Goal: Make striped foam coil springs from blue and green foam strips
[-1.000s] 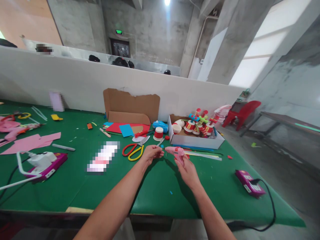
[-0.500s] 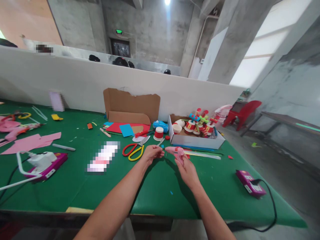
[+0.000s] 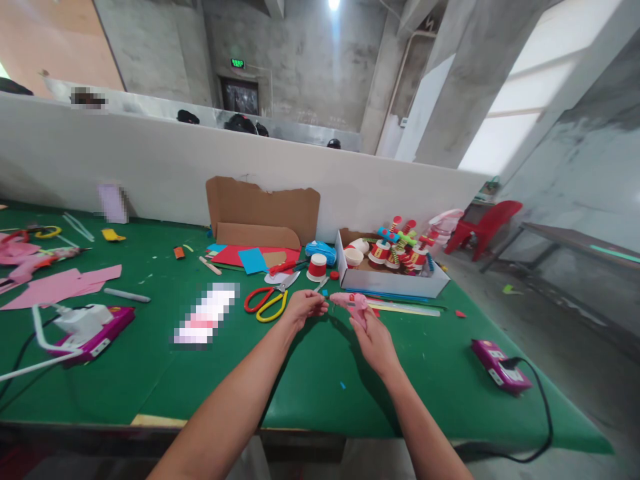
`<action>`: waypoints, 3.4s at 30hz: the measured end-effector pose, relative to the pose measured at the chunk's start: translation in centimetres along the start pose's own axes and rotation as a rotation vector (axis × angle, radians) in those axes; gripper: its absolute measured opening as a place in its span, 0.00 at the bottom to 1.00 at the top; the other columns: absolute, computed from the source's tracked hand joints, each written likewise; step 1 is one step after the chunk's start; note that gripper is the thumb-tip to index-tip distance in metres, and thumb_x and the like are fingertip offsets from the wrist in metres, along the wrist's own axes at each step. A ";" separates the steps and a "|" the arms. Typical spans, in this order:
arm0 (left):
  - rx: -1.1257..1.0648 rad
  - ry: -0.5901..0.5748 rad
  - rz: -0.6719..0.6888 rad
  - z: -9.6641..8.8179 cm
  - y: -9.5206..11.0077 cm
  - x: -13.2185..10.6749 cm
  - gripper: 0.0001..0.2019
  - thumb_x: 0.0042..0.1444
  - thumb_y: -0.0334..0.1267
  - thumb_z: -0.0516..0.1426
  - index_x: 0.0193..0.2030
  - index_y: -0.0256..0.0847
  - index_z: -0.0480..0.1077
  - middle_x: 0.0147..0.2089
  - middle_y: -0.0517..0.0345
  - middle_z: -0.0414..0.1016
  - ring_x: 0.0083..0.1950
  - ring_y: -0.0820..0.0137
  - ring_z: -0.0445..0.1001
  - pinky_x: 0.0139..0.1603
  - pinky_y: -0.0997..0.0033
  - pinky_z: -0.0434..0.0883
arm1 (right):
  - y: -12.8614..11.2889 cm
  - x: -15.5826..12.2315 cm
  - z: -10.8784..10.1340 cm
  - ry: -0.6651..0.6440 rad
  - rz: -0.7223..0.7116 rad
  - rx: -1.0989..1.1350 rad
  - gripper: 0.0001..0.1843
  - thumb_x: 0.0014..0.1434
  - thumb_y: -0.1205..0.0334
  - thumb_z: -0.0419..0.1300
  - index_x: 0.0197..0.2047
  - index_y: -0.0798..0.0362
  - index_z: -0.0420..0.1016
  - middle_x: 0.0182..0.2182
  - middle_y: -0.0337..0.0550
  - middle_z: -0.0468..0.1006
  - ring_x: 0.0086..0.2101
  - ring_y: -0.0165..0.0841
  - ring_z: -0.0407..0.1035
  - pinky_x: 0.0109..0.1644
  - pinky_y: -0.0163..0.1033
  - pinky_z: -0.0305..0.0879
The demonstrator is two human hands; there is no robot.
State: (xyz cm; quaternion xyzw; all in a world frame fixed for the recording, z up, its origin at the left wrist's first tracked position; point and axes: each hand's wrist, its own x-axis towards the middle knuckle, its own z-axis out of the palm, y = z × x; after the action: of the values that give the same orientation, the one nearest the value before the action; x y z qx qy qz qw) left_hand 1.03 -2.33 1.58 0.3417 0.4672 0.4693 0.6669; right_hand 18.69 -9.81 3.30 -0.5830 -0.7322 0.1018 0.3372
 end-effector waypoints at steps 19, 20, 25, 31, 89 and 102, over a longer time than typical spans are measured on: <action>-0.009 -0.004 0.002 0.0 -0.1 0.0 0.05 0.46 0.27 0.62 0.25 0.33 0.68 0.22 0.52 0.75 0.21 0.74 0.73 0.26 0.75 0.70 | 0.3 0.0 0.0 -0.008 0.020 -0.032 0.24 0.61 0.57 0.48 0.57 0.58 0.66 0.53 0.57 0.72 0.54 0.43 0.68 0.54 0.47 0.66; -0.012 -0.005 0.001 0.0 -0.1 0.1 0.05 0.46 0.26 0.61 0.26 0.33 0.68 0.22 0.52 0.75 0.21 0.74 0.73 0.26 0.75 0.71 | 0.3 0.0 0.0 -0.012 0.023 -0.035 0.24 0.61 0.57 0.48 0.58 0.58 0.65 0.53 0.57 0.73 0.53 0.43 0.68 0.54 0.47 0.66; -0.008 -0.014 -0.003 0.0 -0.2 0.1 0.04 0.47 0.25 0.60 0.26 0.33 0.68 0.22 0.52 0.75 0.21 0.74 0.73 0.26 0.76 0.70 | 0.3 0.0 0.1 0.001 0.010 -0.038 0.23 0.61 0.58 0.48 0.58 0.56 0.66 0.52 0.56 0.74 0.53 0.42 0.69 0.54 0.47 0.66; -0.003 -0.002 0.003 0.0 -0.2 0.1 0.05 0.45 0.27 0.62 0.25 0.33 0.68 0.22 0.52 0.75 0.21 0.74 0.72 0.26 0.75 0.70 | 0.1 0.1 0.0 0.001 0.012 -0.017 0.24 0.61 0.58 0.48 0.57 0.57 0.67 0.54 0.56 0.72 0.54 0.43 0.67 0.55 0.47 0.65; 0.007 -0.004 0.001 0.1 -0.1 0.0 0.06 0.44 0.27 0.62 0.25 0.33 0.68 0.22 0.53 0.75 0.21 0.74 0.72 0.26 0.75 0.71 | -0.5 0.3 -0.3 -0.004 0.020 -0.097 0.23 0.61 0.59 0.48 0.57 0.55 0.67 0.54 0.54 0.72 0.53 0.42 0.68 0.52 0.45 0.67; 0.006 -0.004 0.001 0.1 -0.1 0.0 0.06 0.45 0.26 0.62 0.25 0.33 0.68 0.22 0.53 0.75 0.21 0.74 0.72 0.26 0.76 0.71 | -0.3 0.3 -0.3 0.000 0.021 -0.078 0.22 0.61 0.59 0.48 0.56 0.55 0.68 0.52 0.54 0.74 0.52 0.42 0.69 0.53 0.45 0.66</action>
State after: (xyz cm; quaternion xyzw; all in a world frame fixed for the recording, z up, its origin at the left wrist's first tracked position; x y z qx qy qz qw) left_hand 1.20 -2.35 1.54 0.3449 0.4672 0.4678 0.6663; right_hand 18.60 -9.72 3.79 -0.6033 -0.7295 0.0766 0.3129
